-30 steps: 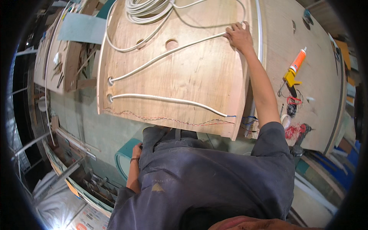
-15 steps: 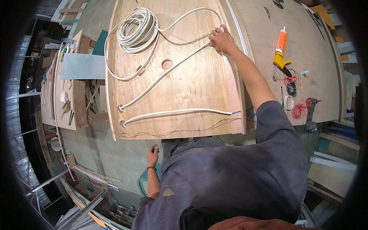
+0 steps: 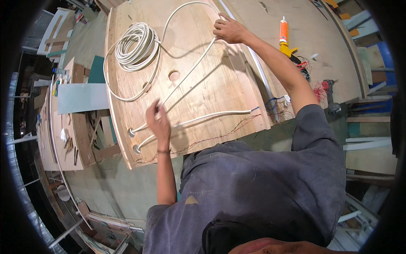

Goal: The person wires a wooden furniture component by hand, using pliers to strip insulation from a cable and then pulling on the inner wire.

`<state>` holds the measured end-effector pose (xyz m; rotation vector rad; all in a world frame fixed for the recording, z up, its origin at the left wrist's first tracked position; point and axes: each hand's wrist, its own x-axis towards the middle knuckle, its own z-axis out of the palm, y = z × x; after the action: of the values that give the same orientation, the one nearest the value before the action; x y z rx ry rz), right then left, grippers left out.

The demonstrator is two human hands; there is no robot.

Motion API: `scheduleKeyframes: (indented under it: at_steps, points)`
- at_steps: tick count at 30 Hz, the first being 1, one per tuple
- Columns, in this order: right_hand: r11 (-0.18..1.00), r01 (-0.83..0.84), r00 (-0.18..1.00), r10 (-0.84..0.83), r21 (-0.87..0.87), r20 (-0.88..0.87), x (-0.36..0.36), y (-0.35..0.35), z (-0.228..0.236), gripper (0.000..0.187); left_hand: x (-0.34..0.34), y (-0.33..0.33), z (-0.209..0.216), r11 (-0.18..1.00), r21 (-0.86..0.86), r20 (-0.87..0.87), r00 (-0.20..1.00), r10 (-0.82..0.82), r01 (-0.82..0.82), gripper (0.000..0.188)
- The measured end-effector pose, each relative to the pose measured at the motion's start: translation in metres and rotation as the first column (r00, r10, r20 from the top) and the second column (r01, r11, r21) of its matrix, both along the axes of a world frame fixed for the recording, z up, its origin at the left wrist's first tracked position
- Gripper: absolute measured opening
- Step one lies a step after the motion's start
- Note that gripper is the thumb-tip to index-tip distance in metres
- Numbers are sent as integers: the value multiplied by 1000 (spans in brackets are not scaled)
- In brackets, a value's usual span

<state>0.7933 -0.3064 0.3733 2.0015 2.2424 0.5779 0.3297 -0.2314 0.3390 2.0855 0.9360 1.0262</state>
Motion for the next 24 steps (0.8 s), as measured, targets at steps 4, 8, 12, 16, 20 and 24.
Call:
scheduleKeyframes:
  at_steps: [4,8,12,16,20,24]
  points:
    - [1000,-10,1000,10,-10,2,-7,-5,27,25,147,19,30,927,107,2,932,-363,360,27]
    - [998,11,999,-13,-54,-29,-21,1,49,26,258,29,4,867,-115,-15,872,-489,484,37]
    - [995,55,987,-67,-80,-144,-23,-4,45,22,288,11,-11,884,-213,14,906,-424,417,37]
    - [999,39,983,-37,11,-179,-23,-15,25,20,284,-2,-20,898,-227,-40,918,-394,376,35]
    - [993,50,971,-24,103,-237,-20,-25,-3,20,281,-14,-19,910,-263,-125,924,-361,320,34]
    - [991,63,960,-27,120,-279,-13,-38,-21,16,283,-26,-19,928,-256,-261,905,-335,270,40]
